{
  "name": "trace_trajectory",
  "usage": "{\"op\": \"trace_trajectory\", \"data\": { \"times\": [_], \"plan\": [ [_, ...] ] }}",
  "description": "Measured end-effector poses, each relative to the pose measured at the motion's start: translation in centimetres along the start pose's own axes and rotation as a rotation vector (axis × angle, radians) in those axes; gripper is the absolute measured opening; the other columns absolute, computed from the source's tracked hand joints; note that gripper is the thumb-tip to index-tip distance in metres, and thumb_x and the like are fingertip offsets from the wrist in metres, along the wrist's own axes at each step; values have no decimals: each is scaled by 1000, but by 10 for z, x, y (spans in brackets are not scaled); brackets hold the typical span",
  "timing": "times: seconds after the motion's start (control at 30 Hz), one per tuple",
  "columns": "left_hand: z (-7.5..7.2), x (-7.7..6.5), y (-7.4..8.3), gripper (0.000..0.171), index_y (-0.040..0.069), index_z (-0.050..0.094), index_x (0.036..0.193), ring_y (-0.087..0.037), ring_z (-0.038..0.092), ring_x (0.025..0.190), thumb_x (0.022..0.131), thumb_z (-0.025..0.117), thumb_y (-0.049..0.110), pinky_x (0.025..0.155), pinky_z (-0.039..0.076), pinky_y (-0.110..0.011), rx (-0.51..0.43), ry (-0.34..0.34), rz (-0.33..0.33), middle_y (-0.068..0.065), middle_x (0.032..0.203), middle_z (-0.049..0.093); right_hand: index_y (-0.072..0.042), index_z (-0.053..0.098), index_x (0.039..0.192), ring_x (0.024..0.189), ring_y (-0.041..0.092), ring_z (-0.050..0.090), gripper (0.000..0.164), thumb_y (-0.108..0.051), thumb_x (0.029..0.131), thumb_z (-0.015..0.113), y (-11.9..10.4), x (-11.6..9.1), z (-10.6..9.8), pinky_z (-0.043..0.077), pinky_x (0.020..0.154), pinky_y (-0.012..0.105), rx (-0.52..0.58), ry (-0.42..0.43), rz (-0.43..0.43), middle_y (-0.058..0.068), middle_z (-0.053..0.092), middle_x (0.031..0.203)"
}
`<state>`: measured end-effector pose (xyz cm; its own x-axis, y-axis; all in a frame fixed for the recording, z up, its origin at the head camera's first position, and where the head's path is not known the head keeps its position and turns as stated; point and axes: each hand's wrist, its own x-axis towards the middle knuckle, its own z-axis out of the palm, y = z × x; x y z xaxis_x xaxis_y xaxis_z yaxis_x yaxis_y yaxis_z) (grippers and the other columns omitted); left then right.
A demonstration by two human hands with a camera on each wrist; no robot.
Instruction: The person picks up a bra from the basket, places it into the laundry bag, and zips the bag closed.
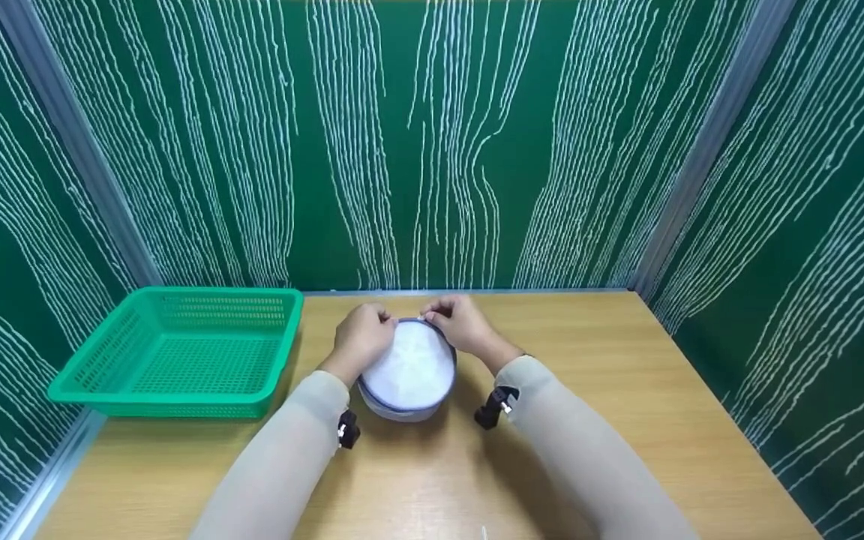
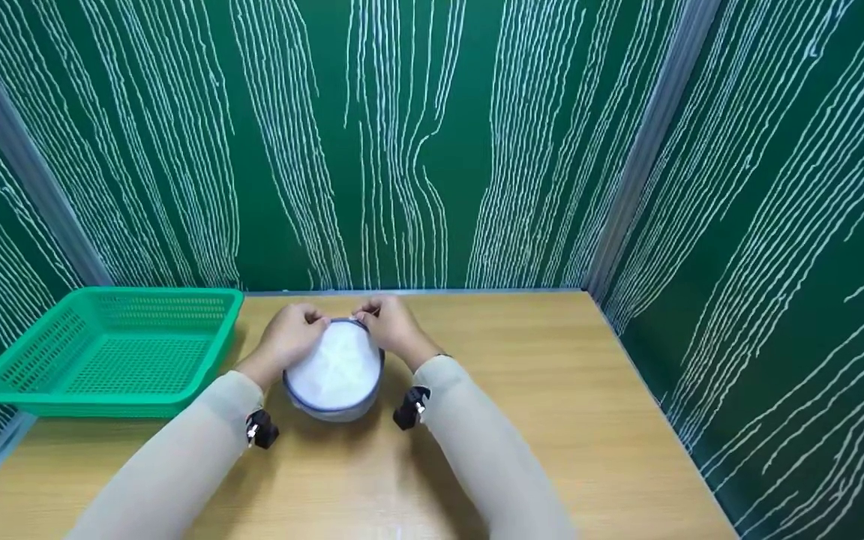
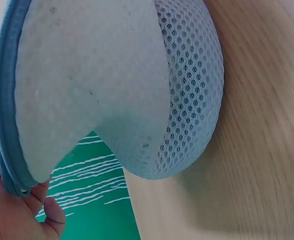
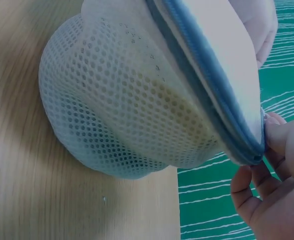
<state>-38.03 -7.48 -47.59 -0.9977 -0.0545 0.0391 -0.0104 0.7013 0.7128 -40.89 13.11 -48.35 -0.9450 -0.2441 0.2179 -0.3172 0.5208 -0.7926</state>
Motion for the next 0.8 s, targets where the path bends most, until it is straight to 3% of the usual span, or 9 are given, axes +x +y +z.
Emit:
{"op": "trace_trajectory", "data": {
  "times": [0.17,0.27,0.37,0.7,0.8],
  "plan": [
    [-1,-1,-1,26,15,76,94,-25,68,99,114,64,27,94,59,-45,15,13,1,-4,103,74,-2,85,111,102,21,78,13,-2,109,72,3,-1,-1,66,92,32,26,2,13,15,85,112],
    [-3,-1,-3,35,17,62,80,-22,57,85,114,62,25,81,50,-40,28,15,-3,-1,85,58,-4,85,110,100,17,75,13,-4,111,71,5,-1,-1,65,88,29,31,8,32,13,84,111],
    [-4,1,-8,42,19,49,74,-21,49,79,114,61,26,75,40,-40,38,16,-8,0,79,44,-6,84,109,100,16,73,14,-5,111,71,7,-1,-2,63,88,28,36,8,48,11,84,111],
    [-6,-2,-19,38,18,57,77,-23,55,84,113,61,29,77,43,-40,39,49,-90,-1,85,52,-7,84,110,109,23,77,13,-4,110,71,9,-1,-3,66,97,34,31,15,84,11,84,114],
    [-8,-2,-22,34,14,68,85,-24,60,89,114,59,29,82,48,-41,34,45,-109,-4,92,61,-8,84,110,108,22,76,13,-4,110,71,10,-1,-2,65,96,33,35,12,84,11,84,114]
  ]
}}
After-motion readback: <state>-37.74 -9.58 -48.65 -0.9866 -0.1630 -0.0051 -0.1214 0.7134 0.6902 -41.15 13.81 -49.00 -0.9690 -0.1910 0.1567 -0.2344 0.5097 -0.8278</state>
